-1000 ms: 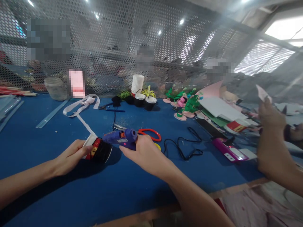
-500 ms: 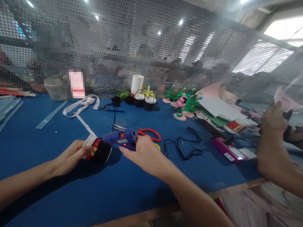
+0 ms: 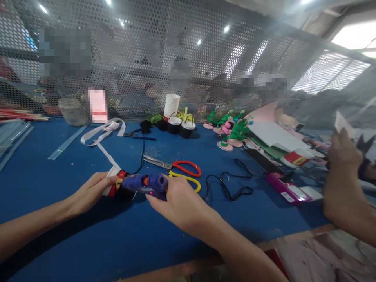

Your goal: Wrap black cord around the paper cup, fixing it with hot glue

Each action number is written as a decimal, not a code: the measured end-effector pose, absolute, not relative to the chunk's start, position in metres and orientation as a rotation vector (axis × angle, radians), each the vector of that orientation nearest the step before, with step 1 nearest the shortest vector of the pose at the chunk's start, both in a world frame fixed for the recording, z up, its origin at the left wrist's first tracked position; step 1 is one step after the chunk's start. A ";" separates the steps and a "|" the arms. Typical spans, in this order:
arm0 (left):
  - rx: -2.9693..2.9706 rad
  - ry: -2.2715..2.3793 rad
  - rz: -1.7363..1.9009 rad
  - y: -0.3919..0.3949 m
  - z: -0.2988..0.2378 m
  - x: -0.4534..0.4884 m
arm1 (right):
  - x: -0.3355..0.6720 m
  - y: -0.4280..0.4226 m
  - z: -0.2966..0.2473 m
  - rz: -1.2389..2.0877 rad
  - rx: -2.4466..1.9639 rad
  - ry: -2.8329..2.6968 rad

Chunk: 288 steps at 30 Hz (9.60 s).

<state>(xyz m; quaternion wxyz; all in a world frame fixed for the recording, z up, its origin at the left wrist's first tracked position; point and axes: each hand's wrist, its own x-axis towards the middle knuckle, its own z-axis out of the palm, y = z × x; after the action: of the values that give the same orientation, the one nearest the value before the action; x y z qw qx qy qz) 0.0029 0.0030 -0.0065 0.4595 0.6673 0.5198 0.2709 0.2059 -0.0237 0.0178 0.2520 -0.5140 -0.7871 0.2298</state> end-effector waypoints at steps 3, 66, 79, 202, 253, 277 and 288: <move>1.576 1.266 0.699 0.003 -0.006 0.004 | 0.204 -0.026 0.016 0.565 -1.378 -2.158; 1.514 1.152 0.771 -0.007 -0.005 0.003 | 0.251 0.098 -0.019 0.358 -1.945 -1.726; 2.373 0.890 0.702 -0.018 -0.003 0.004 | 0.164 0.021 0.007 1.288 -1.091 -2.097; 0.656 1.028 1.066 -0.008 0.004 0.022 | 0.158 0.001 -0.015 0.323 -1.196 -1.998; 1.288 1.012 0.836 -0.003 -0.002 -0.001 | 0.182 0.016 0.001 1.194 -1.141 -2.045; 1.284 1.174 0.740 -0.005 -0.012 0.009 | 0.170 0.006 0.001 0.727 -0.842 -2.149; 1.451 1.181 0.750 -0.005 0.003 0.007 | 0.255 0.094 0.010 0.374 -2.041 -1.880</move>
<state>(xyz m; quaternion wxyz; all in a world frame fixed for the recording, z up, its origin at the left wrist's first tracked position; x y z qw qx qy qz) 0.0067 -0.0046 0.0027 0.5337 0.6086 0.4955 0.3149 0.2551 0.0943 0.0097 0.1699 -0.7184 -0.6615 0.1317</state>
